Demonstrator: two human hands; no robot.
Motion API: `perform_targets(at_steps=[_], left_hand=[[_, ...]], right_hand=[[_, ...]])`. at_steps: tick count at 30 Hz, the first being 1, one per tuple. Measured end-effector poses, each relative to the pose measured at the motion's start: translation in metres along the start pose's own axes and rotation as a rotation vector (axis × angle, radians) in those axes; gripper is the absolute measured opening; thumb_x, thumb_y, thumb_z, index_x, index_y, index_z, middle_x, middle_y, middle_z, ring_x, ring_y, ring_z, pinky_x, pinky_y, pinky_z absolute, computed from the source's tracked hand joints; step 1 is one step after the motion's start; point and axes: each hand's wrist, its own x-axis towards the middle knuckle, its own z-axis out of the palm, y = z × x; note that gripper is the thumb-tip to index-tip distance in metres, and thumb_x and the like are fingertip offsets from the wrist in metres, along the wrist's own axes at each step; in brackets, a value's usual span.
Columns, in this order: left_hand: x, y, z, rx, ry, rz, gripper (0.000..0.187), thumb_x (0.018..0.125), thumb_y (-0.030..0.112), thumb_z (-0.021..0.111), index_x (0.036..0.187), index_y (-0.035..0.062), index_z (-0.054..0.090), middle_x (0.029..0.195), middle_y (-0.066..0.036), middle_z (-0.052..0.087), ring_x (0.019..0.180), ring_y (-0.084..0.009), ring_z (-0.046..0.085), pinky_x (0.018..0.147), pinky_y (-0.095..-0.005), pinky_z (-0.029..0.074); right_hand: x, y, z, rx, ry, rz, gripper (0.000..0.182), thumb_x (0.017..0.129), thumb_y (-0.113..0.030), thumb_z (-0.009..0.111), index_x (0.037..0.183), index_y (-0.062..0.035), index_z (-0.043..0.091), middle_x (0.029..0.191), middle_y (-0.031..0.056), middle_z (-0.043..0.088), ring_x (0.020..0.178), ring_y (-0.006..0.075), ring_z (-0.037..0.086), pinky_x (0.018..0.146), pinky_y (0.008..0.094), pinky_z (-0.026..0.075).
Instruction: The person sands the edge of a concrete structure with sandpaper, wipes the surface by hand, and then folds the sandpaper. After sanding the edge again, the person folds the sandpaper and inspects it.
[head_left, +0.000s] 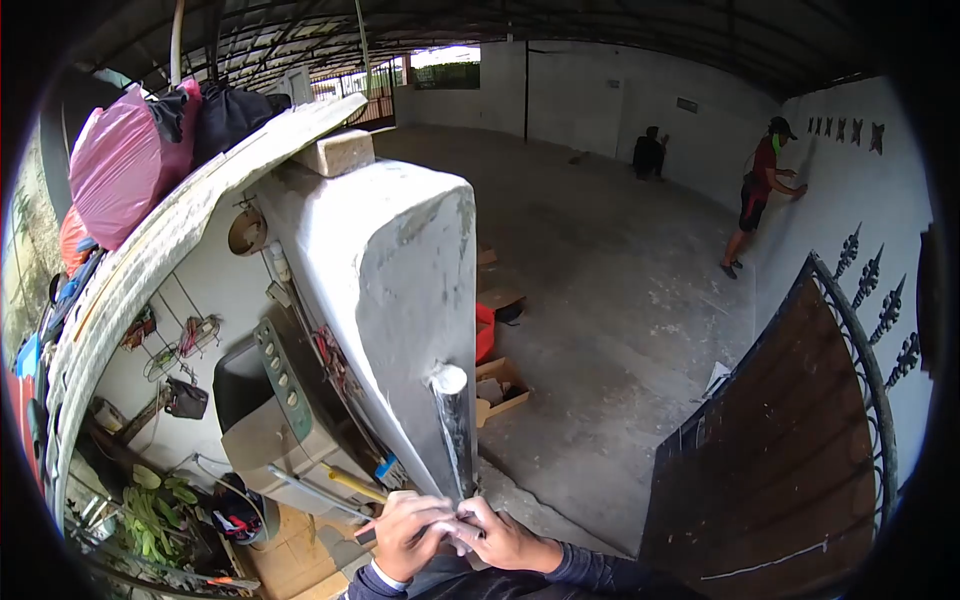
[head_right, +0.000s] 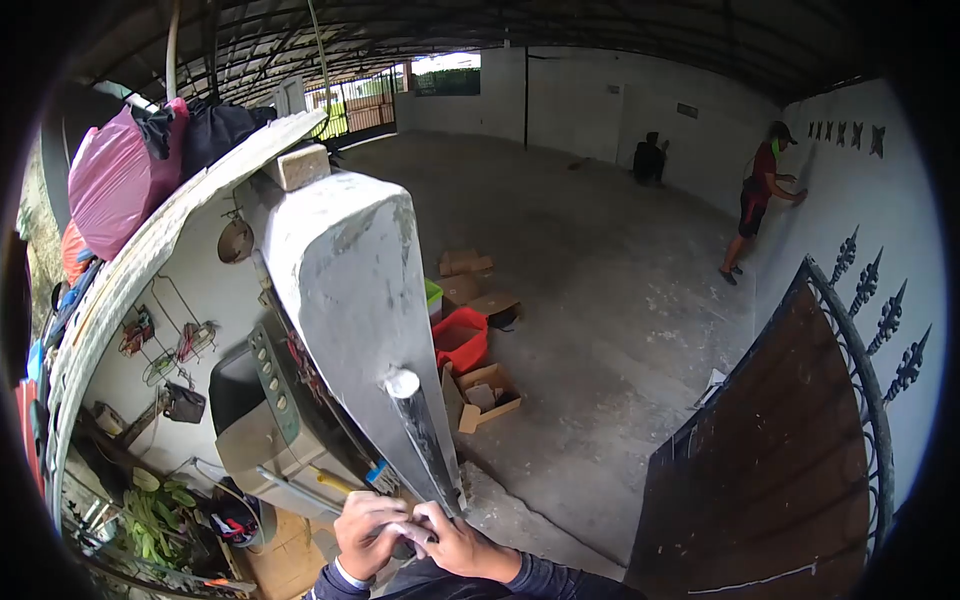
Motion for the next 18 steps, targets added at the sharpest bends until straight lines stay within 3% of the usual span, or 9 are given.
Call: perform_targets(at_steps=[1,4,5,6,9,10,11,15,18], left_hand=[[0.007,-0.003,-0.007,0.062,0.026,0.031,0.018,0.069,0.006,0.079,0.085,0.0081,0.071,0.102,-0.008,0.071,0.089,-0.0282,0.063,0.081,-0.0396,0.049],[0.024,-0.031,-0.016,-0.051,0.237,-0.046,0.029,0.084,0.024,0.072,0.101,0.0033,0.061,0.107,-0.016,0.067,0.097,-0.0329,0.061,0.088,-0.0426,0.047],[0.030,-0.042,-0.017,-0.009,0.264,-0.057,0.034,0.088,0.030,0.067,0.105,0.0016,0.057,0.109,-0.020,0.064,0.100,-0.0343,0.060,0.089,-0.0442,0.047],[0.036,-0.055,-0.018,0.003,0.279,-0.065,0.039,0.087,0.030,0.069,0.109,0.0016,0.055,0.114,-0.022,0.060,0.105,-0.0348,0.057,0.090,-0.0444,0.046],[0.048,-0.085,-0.011,0.102,0.282,0.010,0.054,0.083,0.034,0.072,0.120,0.0035,0.047,0.129,-0.025,0.049,0.115,-0.0390,0.049,0.099,-0.0490,0.039],[0.053,-0.092,-0.007,0.147,0.281,0.058,0.060,0.081,0.036,0.074,0.123,0.0043,0.045,0.132,-0.025,0.046,0.119,-0.0405,0.046,0.102,-0.0510,0.037],[0.059,-0.098,-0.004,0.200,0.236,0.133,0.068,0.079,0.038,0.076,0.128,0.0057,0.041,0.137,-0.026,0.041,0.124,-0.0426,0.042,0.105,-0.0533,0.033],[0.085,-0.118,0.022,0.335,0.298,0.371,0.097,0.073,0.043,0.083,0.145,0.0142,0.025,0.145,-0.020,0.026,0.128,-0.0448,0.032,0.101,-0.0589,0.034],[0.105,-0.121,0.033,0.143,0.410,0.402,0.097,0.077,0.045,0.080,0.152,0.0231,0.022,0.144,-0.015,0.028,0.129,-0.0437,0.030,0.104,-0.0597,0.029]], right_hand=[[0.009,0.009,0.006,-0.128,0.195,-0.284,0.033,0.091,-0.002,0.063,0.121,-0.0003,0.049,0.094,0.0144,0.062,0.084,0.0219,0.071,0.073,0.0311,0.057],[0.034,-0.015,-0.027,-0.395,0.259,-0.565,0.035,0.083,0.002,0.064,0.116,0.0019,0.054,0.099,0.0178,0.065,0.090,0.0292,0.071,0.078,0.0340,0.057],[0.048,-0.025,-0.036,-0.286,0.399,-0.617,0.033,0.081,0.002,0.065,0.113,0.0040,0.057,0.105,0.0202,0.066,0.095,0.0338,0.070,0.080,0.0371,0.058],[0.067,-0.059,-0.056,-0.319,0.479,-0.822,0.033,0.080,0.000,0.068,0.111,0.0037,0.058,0.105,0.0202,0.067,0.091,0.0342,0.070,0.078,0.0383,0.058],[0.100,-0.097,-0.094,-0.670,0.825,-0.973,0.032,0.077,0.009,0.062,0.108,0.0018,0.058,0.094,0.0205,0.068,0.080,0.0315,0.070,0.070,0.0376,0.059],[0.116,-0.109,-0.104,-0.720,0.945,-1.038,0.040,0.074,0.001,0.081,0.108,-0.0008,0.060,0.097,0.0173,0.068,0.077,0.0300,0.070,0.067,0.0365,0.059],[0.135,-0.127,-0.110,-0.730,1.037,-1.139,0.034,0.074,0.005,0.076,0.105,-0.0011,0.063,0.097,0.0164,0.068,0.076,0.0298,0.070,0.065,0.0359,0.058],[0.172,-0.164,-0.129,-1.063,1.080,-0.984,0.043,0.068,0.003,0.072,0.110,-0.0057,0.073,0.112,0.0154,0.063,0.082,0.0265,0.065,0.069,0.0363,0.056],[0.201,-0.157,-0.129,-1.050,1.147,-1.041,0.054,0.061,0.000,0.072,0.114,-0.0108,0.075,0.123,0.0158,0.056,0.086,0.0263,0.062,0.075,0.0383,0.054]])
